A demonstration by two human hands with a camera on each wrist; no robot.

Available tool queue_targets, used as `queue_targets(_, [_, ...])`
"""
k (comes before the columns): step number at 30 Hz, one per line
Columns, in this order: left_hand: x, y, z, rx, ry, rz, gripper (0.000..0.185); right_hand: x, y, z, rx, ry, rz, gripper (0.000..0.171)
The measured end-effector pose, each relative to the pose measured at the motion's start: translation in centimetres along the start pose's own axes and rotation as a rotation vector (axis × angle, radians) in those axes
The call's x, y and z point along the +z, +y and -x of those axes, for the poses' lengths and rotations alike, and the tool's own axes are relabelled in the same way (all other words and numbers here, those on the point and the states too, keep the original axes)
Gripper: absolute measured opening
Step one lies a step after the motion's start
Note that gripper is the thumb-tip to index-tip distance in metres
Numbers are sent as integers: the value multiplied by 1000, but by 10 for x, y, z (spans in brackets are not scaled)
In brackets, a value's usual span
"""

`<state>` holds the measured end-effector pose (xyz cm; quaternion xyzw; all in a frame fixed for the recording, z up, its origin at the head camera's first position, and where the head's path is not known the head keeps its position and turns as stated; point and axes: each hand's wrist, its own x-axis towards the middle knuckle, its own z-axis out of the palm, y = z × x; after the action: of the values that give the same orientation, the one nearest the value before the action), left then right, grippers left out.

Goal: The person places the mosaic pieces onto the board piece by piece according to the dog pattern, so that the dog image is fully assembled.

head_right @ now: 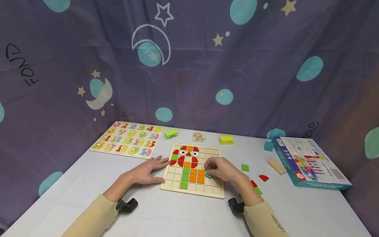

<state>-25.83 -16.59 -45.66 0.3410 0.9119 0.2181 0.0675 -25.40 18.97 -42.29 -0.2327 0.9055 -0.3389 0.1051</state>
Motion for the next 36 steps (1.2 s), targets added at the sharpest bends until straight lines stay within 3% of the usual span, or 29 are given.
queue_targets(4, [-1,1,0,1,1,7,78,0,-2,-3,45,22,3,14])
queue_targets(25, [-1,2,0,1,4,7,78,0,3,2,1,5,59,16])
queue_targets(36, [-1,2,1,4,-3,3,79,-17,12,16,55,49,20,13])
